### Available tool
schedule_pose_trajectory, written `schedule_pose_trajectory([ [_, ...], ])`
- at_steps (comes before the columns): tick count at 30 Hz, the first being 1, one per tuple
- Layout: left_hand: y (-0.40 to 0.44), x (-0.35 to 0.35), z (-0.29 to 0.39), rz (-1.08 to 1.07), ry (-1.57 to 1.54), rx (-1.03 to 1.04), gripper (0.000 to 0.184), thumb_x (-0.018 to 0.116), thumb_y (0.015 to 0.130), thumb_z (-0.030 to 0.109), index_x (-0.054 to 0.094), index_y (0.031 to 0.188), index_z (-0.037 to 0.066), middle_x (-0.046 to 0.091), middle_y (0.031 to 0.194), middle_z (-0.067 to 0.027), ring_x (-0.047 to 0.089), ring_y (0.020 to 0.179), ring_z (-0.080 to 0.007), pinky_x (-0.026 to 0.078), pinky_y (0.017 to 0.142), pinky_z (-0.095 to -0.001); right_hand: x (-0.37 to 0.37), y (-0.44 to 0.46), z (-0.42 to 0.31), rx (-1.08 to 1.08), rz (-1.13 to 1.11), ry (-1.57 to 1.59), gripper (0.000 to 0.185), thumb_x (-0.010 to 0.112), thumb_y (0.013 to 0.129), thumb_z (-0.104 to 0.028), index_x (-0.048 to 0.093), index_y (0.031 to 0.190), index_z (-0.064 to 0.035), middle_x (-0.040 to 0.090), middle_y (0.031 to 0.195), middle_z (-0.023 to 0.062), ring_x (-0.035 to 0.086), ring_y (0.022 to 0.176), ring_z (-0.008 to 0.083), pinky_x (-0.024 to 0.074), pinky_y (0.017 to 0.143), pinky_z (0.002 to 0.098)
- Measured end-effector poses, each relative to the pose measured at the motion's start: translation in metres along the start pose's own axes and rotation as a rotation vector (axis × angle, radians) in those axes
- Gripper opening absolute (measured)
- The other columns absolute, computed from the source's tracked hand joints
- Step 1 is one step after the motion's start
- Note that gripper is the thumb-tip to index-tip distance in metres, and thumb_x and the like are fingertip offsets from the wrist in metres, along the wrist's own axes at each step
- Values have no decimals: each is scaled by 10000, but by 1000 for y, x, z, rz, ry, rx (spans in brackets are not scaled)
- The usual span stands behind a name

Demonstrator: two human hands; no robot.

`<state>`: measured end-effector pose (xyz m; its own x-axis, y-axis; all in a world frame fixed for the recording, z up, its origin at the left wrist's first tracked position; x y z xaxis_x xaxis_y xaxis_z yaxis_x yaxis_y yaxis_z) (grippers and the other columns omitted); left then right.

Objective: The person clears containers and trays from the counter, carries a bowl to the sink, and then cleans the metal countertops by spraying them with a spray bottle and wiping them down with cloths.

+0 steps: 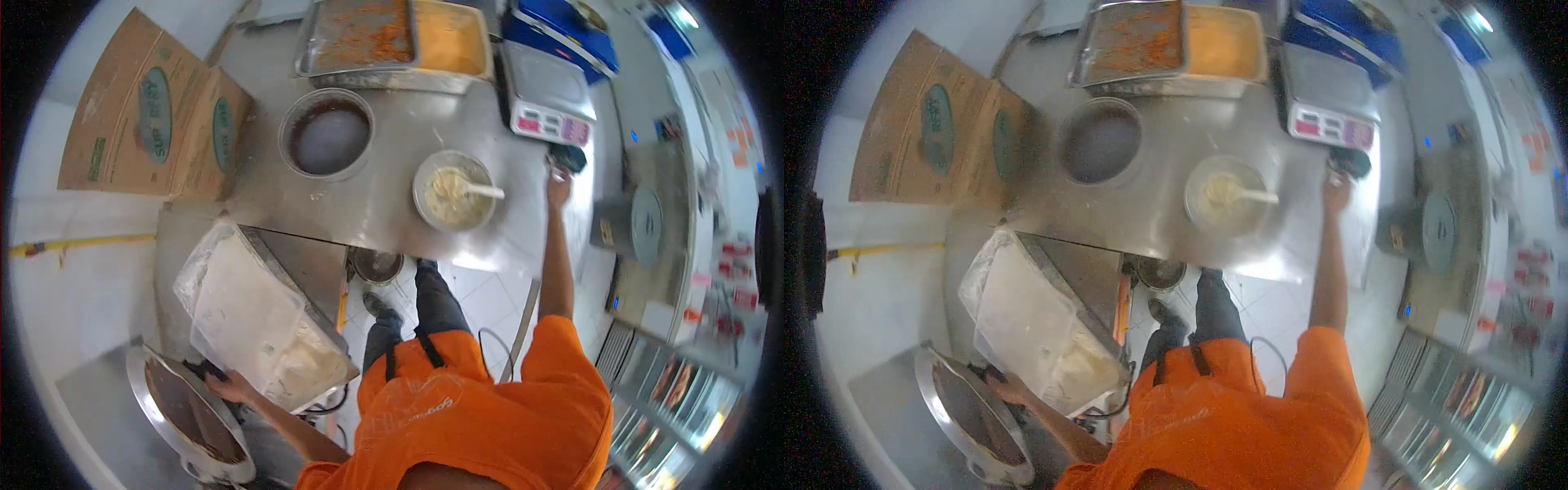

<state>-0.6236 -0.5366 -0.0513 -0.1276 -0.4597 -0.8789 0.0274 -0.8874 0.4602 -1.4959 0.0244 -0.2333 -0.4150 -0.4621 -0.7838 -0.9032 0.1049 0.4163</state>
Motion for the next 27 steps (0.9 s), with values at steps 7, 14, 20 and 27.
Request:
schedule_pose_trajectory([
  [7,-55,116,390,-1043,-1383,-542,586,565,970,293,307,1449,75,415,1413,-152,602,1117,-345,549,885,-456,46,96,59,-32,-85,-33,835,887,598,-342,490,1296,-115,546,1236,212,512,1152,417,459,961,477],
  [14,-93,226,515,-1138,-1574,-961,512,537,864,76,332,1279,-143,395,1331,-282,603,1044,-430,609,798,-518,1,114,59,75,-136,352,310,723,814,-61,617,1093,23,665,987,81,610,844,187,508,749,314],
  [20,-117,182,468,-1016,-1397,-1220,506,446,816,-15,352,1303,-115,476,1255,-231,535,1158,-435,531,982,-562,-70,89,-124,77,-440,688,361,694,839,-30,571,1169,49,645,1052,95,617,887,179,508,747,277],
  [27,-179,129,367,-964,-1417,-1203,324,486,833,2,488,1140,-100,532,1140,-186,583,1016,-329,568,710,-479,147,11,-260,-741,-990,381,587,668,845,-169,450,1386,-104,425,1443,195,369,1359,397,293,1138,485],
])
Point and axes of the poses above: each hand's wrist, its own y-axis towards the middle knuckle, its own x-axis out of the palm, z = x × y, the point moved 7 cm from there along y, towards the middle knuckle
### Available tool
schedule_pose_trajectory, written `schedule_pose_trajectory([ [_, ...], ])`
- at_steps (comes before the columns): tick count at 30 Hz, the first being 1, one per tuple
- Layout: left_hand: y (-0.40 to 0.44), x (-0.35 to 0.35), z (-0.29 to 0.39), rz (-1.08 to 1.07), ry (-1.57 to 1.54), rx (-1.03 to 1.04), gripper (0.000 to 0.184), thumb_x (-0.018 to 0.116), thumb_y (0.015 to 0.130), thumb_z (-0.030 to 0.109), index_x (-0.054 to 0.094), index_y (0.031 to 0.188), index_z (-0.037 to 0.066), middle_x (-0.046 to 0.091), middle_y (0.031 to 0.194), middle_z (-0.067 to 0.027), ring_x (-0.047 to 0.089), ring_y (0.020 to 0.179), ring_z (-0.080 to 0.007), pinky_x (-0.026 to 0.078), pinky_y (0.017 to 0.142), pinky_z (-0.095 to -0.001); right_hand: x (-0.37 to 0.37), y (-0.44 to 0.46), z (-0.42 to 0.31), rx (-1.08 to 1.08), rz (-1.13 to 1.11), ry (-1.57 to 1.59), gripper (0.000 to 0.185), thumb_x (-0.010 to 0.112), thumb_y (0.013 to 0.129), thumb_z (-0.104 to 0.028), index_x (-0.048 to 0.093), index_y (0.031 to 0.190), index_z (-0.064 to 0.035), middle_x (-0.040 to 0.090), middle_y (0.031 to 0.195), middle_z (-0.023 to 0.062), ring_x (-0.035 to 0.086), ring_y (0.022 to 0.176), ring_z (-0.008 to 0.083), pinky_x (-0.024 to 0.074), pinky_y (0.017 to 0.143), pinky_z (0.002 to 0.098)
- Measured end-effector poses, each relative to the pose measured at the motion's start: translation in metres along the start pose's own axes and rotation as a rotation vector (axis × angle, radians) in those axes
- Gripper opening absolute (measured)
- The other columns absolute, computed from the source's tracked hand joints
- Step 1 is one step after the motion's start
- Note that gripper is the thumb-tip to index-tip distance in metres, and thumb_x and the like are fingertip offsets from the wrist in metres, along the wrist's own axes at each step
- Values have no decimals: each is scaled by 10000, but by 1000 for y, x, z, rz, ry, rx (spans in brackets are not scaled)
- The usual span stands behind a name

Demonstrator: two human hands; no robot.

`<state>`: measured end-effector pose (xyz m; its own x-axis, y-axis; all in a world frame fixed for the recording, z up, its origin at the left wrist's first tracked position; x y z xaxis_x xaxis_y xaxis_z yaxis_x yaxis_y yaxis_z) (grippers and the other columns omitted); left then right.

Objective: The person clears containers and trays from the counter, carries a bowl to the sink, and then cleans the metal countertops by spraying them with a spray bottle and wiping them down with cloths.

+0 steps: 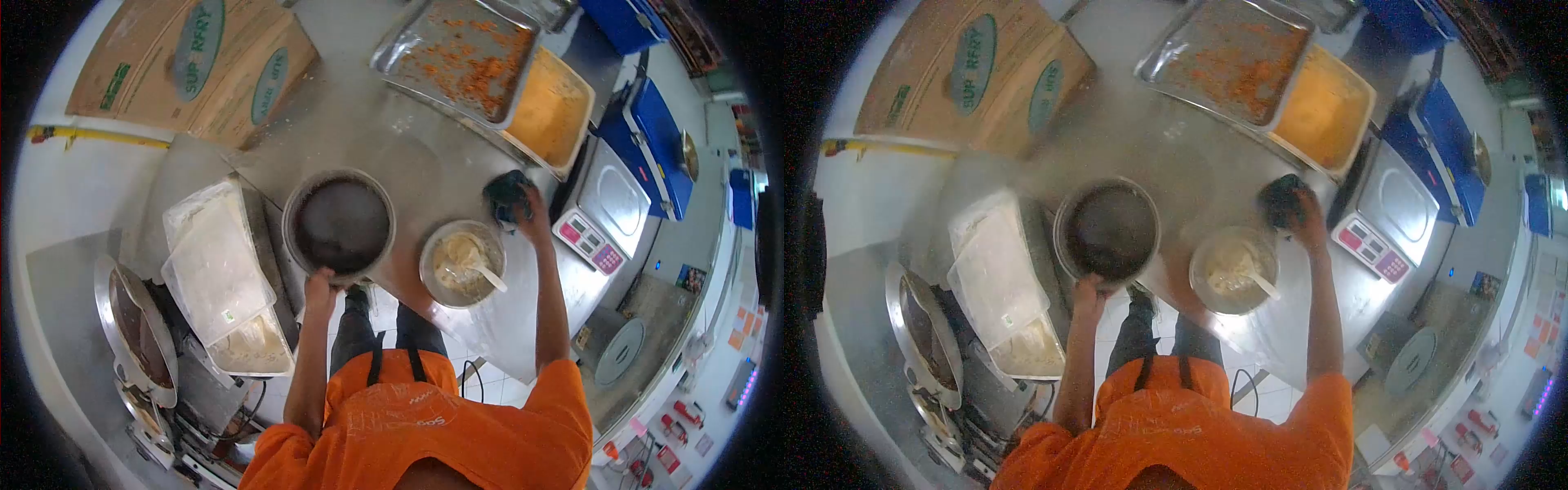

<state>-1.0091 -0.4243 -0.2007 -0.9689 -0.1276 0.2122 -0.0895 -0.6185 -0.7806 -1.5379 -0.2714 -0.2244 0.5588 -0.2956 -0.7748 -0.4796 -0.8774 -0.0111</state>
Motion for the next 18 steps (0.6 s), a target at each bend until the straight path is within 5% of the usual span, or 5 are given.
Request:
schedule_pose_trajectory([
  [4,-50,-59,-22,236,32,-76,344,542,877,59,522,1191,-80,556,1196,-153,549,1109,-257,457,956,-460,64,56,-49,-194,17,-253,668,542,958,-363,248,1526,-173,265,1550,183,172,1415,496,132,1158,593],
  [12,-110,-152,-58,244,364,115,408,573,797,0,537,1203,-11,598,1116,-120,599,1020,-258,508,874,-390,190,207,-192,-310,176,-321,639,616,894,-281,354,1460,-143,457,1394,182,343,1313,405,256,1010,630],
  [15,-135,-130,-51,395,-161,9,335,611,768,-23,618,1102,2,624,1107,-120,613,1010,-267,508,883,-387,271,215,-238,-379,156,-437,664,658,855,-286,378,1447,-174,444,1422,173,344,1336,403,294,978,670],
  [17,-141,-124,-46,413,-232,12,295,624,754,-42,639,1045,4,633,1104,-121,620,1007,-270,511,886,-381,309,162,-298,-454,-291,-471,649,667,846,-297,403,1436,-235,433,1451,119,351,1350,378,319,974,684],
  [18,-141,-125,-32,344,242,139,302,617,755,-50,630,1053,2,633,1103,-122,620,1009,-268,512,886,-380,314,123,-326,-636,-329,-388,628,674,840,-301,428,1417,-252,438,1448,94,358,1351,359,322,980,680],
])
Point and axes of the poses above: each hand's wrist, its own y-axis towards the middle knuckle, its own x-axis out of the palm, z = x × y, the point moved 7 cm from there along y, towards the middle knuckle
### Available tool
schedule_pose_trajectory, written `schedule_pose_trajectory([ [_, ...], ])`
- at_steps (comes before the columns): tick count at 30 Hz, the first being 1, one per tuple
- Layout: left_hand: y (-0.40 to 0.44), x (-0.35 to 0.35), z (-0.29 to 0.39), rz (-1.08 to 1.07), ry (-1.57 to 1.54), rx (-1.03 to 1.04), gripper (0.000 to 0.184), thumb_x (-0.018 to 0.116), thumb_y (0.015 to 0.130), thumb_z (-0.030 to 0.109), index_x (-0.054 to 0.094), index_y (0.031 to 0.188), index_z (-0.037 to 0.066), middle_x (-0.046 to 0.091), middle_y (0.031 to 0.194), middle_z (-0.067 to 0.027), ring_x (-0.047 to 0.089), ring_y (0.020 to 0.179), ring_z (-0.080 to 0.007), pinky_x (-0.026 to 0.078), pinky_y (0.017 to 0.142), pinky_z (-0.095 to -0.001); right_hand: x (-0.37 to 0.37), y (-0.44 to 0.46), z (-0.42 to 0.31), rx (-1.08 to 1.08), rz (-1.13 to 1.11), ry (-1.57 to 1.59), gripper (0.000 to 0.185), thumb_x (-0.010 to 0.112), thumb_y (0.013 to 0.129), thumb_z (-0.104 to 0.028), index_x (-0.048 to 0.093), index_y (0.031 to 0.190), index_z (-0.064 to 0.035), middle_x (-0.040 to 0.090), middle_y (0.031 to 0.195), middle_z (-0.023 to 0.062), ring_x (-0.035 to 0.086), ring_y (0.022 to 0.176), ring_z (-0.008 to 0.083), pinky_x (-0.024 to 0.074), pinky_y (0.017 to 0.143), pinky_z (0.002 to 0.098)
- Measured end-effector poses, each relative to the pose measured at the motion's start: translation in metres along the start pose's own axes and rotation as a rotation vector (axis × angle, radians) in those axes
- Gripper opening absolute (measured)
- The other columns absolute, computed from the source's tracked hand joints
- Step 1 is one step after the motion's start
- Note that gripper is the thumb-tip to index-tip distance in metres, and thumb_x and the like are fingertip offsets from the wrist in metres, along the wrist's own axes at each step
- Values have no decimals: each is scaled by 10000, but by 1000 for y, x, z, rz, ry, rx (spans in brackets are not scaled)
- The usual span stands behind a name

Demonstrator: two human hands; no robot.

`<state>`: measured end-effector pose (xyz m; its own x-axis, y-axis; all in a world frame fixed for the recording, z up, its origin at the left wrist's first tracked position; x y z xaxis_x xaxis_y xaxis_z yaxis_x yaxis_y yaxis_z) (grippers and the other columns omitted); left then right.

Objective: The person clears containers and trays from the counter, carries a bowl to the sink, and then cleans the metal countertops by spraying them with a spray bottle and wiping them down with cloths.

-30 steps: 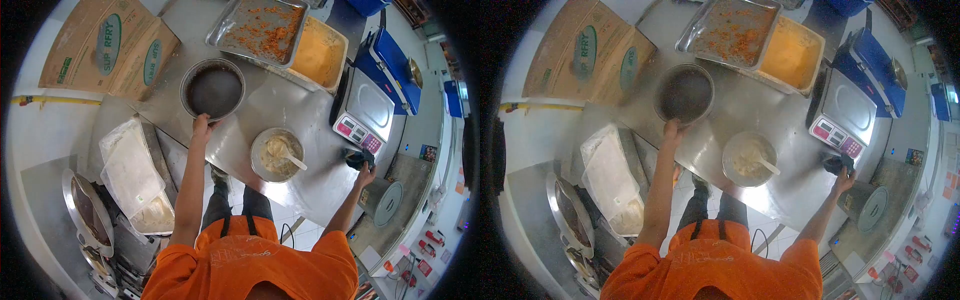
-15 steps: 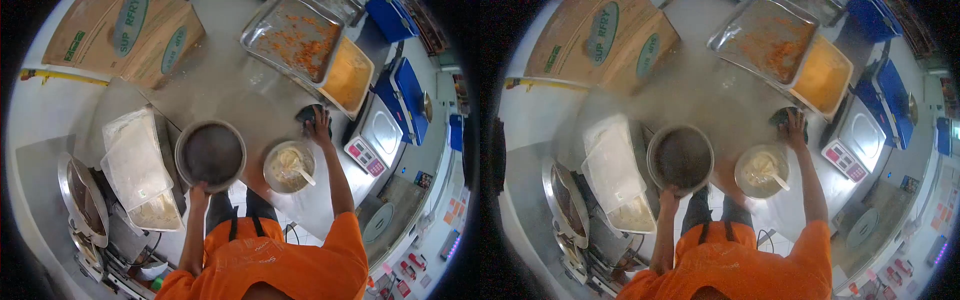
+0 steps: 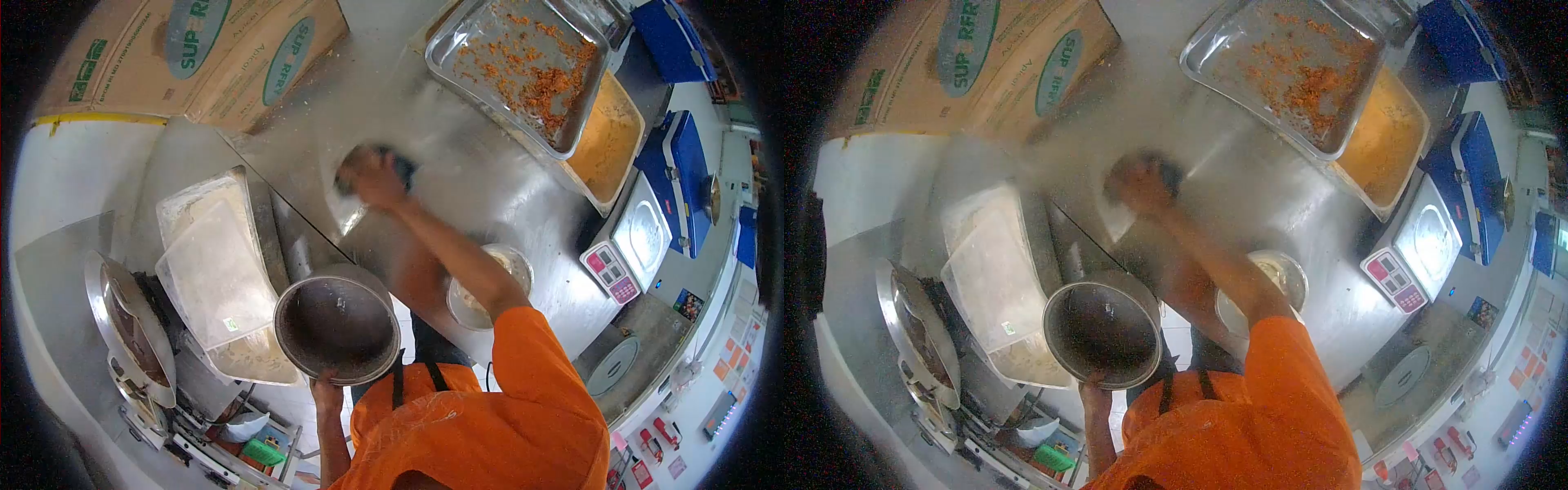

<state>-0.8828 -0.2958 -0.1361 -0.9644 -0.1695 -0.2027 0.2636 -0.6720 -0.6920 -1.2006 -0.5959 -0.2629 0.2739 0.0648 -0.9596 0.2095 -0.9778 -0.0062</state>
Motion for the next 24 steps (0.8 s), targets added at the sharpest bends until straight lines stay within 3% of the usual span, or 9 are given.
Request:
schedule_pose_trajectory([
  [3,-8,-20,-11,-95,598,239,351,585,763,-66,583,1108,-6,627,1106,-119,618,1020,-261,514,887,-379,6,-53,-70,-436,-70,152,568,689,824,-308,499,1359,-274,464,1418,59,388,1336,330,335,995,661],
  [6,3,-43,-54,-7,22,-64,417,561,770,-60,526,1184,-17,618,1114,-116,612,1036,-255,510,893,-384,-19,-63,-32,-661,-33,8,537,690,822,-322,529,1332,-272,477,1389,64,417,1309,329,329,1012,646],
  [9,-3,-42,-65,-7,-83,-124,424,589,761,-25,531,1181,-25,615,1128,-122,607,1043,-264,499,911,-390,-27,32,97,97,37,329,505,634,862,-349,515,1337,-225,457,1369,140,459,1211,379,324,1025,592],
  [10,-13,-26,-38,28,-137,-205,440,595,759,-11,525,1194,-28,609,1142,-121,602,1046,-264,495,914,-389,-45,52,113,80,395,-195,509,606,877,-375,499,1330,-169,472,1330,179,458,1185,399,344,988,579],
  [12,-14,-24,-39,25,-147,-230,485,595,766,17,502,1241,-17,592,1169,-114,589,1052,-258,489,915,-383,-67,113,146,484,563,-153,544,594,884,-425,471,1324,-131,476,1316,191,458,1175,400,371,931,592],
  [15,-15,-36,-68,-27,-53,-169,534,586,790,46,472,1310,12,571,1201,-102,581,1054,-252,494,898,-378,-48,172,95,620,537,-97,548,597,879,-437,483,1309,-116,476,1316,195,453,1184,390,382,919,590],
  [20,-23,-26,-43,12,-134,-344,530,581,811,43,454,1325,13,579,1202,-110,609,1039,-275,526,848,-394,16,121,-101,-290,172,2,519,692,821,-323,542,1309,-229,513,1348,114,438,1274,381,339,1049,563],
  [23,-15,-23,-35,29,-156,-312,529,577,823,39,438,1332,7,589,1192,-118,615,1032,-280,529,846,-398,-24,114,-66,-675,-102,244,470,739,762,-217,628,1216,-256,549,1338,62,470,1269,314,339,1078,495],
  [24,-11,-33,-53,12,-94,-252,528,578,828,40,434,1335,9,590,1193,-119,614,1031,-277,528,848,-401,-17,143,-16,-483,59,192,451,740,740,-173,651,1179,-222,575,1313,69,486,1261,281,339,1081,473],
])
Point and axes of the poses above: each hand's wrist, its own y-axis towards the middle knuckle, its own x-axis out of the palm, z = x × y, the point moved 7 cm from there along y, towards the middle knuckle
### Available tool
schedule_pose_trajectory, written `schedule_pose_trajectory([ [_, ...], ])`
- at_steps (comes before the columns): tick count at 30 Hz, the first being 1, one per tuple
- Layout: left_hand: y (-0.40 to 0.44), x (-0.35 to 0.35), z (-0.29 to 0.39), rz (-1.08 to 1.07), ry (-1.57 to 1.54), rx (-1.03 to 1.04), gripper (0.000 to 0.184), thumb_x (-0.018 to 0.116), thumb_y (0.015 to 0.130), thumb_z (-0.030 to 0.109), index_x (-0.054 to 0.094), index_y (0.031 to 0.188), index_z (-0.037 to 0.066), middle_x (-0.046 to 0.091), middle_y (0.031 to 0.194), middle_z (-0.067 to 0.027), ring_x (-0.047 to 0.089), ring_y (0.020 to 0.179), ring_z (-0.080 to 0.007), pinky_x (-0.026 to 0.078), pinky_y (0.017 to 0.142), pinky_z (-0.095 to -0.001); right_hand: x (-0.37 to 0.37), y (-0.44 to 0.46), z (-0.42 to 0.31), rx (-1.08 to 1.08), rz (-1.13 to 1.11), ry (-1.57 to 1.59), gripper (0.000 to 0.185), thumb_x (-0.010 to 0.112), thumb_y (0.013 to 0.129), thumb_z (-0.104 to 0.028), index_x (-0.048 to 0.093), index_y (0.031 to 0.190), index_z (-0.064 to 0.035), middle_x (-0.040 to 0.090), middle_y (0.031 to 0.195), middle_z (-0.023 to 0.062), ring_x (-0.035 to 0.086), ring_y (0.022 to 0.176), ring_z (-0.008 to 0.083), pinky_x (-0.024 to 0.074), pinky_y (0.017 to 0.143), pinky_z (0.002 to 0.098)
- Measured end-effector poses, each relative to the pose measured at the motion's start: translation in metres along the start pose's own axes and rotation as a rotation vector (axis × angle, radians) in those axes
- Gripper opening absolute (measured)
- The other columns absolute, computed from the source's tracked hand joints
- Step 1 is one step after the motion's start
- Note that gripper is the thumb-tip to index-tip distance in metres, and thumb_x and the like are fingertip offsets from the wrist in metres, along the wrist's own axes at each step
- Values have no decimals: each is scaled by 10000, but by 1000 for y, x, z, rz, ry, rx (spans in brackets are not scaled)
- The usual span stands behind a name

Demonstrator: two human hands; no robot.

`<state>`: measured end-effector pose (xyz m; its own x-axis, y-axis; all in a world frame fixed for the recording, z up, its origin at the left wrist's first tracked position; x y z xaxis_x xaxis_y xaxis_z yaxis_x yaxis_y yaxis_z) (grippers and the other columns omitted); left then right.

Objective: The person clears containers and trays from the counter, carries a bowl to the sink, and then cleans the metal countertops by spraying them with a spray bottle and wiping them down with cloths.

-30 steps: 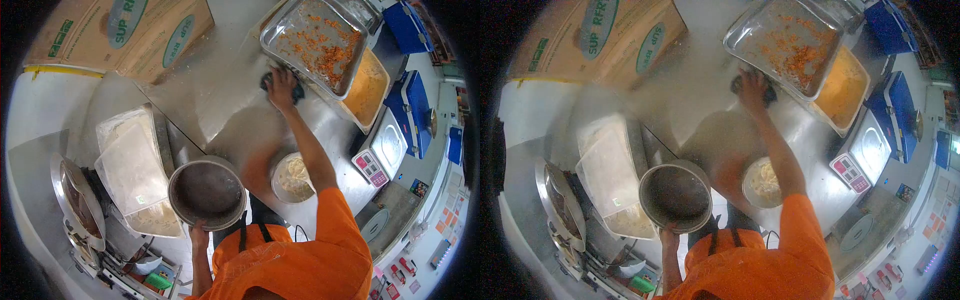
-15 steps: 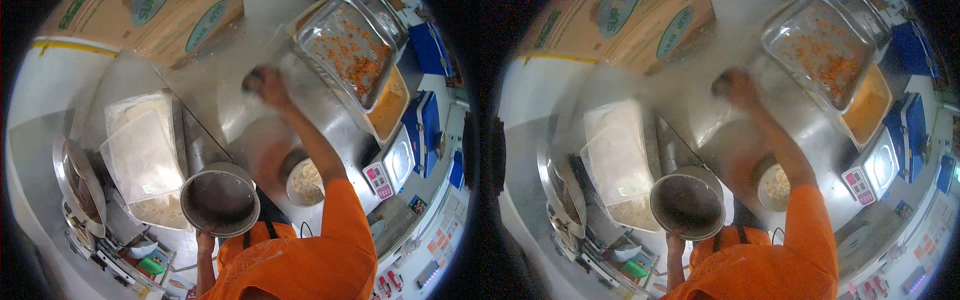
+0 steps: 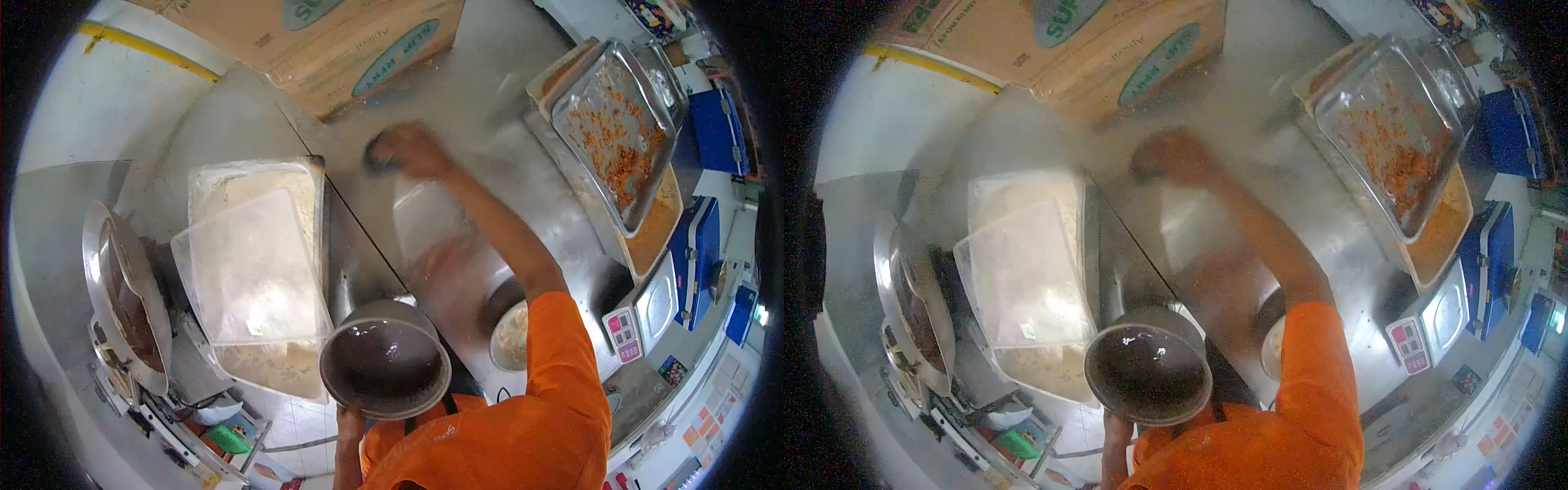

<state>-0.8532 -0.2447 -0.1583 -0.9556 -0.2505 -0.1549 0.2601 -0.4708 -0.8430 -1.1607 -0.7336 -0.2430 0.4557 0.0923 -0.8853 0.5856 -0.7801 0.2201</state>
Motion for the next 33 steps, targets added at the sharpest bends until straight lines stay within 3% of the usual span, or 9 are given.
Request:
schedule_pose_trajectory([
  [2,7,-10,-16,-63,61,57,527,609,863,86,430,1355,28,582,1217,-114,605,1039,-268,515,871,-396,-65,-12,115,549,335,-20,475,734,756,-226,623,1211,-145,576,1319,88,494,1249,284,368,1053,472],
  [3,8,-13,-21,-84,80,73,528,624,880,110,427,1365,38,578,1229,-111,600,1044,-263,509,882,-394,-81,-20,155,753,584,-635,549,714,801,-332,555,1278,-111,567,1296,148,519,1190,328,422,975,487],
  [4,9,-15,-27,-97,85,86,531,640,897,133,425,1375,47,574,1241,-109,596,1048,-258,502,894,-391,-109,-26,168,1181,552,-528,634,679,839,-383,462,1348,-74,555,1253,215,530,1140,361,441,915,503],
  [6,10,-16,-32,-57,34,69,528,636,895,133,430,1370,31,586,1229,-109,600,1042,-258,499,897,-390,-88,5,166,1243,434,-511,645,658,853,-378,433,1356,-43,549,1234,234,529,1138,363,431,918,514],
  [17,12,-13,-17,-30,10,55,459,619,850,51,499,1292,25,600,1187,-89,586,1053,-225,488,903,-367,25,26,-53,-339,31,-29,498,739,746,-302,608,1223,-243,598,1265,53,535,1181,270,392,1012,441],
  [21,11,-20,-33,-52,11,61,516,625,812,22,485,1308,42,578,1198,-87,572,1080,-243,488,919,-377,-64,-17,94,631,387,-73,434,715,764,-243,633,1188,-196,606,1270,48,540,1170,278,380,1008,483],
  [24,7,-11,-20,2,-80,11,530,611,782,9,492,1297,35,582,1178,-89,578,1057,-253,493,896,-378,-53,-9,65,886,559,-270,442,712,760,-216,631,1194,-186,607,1269,48,539,1160,307,382,1001,498],
  [30,-1,-10,-21,4,-104,0,442,652,800,60,520,1219,12,590,1163,-118,594,1040,-262,501,883,-384,46,-160,-170,-232,-423,105,506,700,793,-357,594,1275,-244,541,1350,28,438,1275,327,384,1019,530],
  [33,-17,10,7,69,-306,-90,473,581,740,-18,530,1209,10,598,1099,-98,590,1008,-262,493,896,-386,12,-174,-136,-355,-426,113,489,693,806,-326,591,1275,-232,553,1335,51,467,1245,329,386,1021,517],
])
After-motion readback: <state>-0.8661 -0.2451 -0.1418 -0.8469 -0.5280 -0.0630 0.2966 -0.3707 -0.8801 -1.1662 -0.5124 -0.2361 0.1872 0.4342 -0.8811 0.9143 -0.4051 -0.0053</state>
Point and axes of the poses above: each hand's wrist, its own y-axis towards the middle knuckle, its own x-axis out of the palm, z = x × y, the point moved 7 cm from there along y, towards the middle knuckle
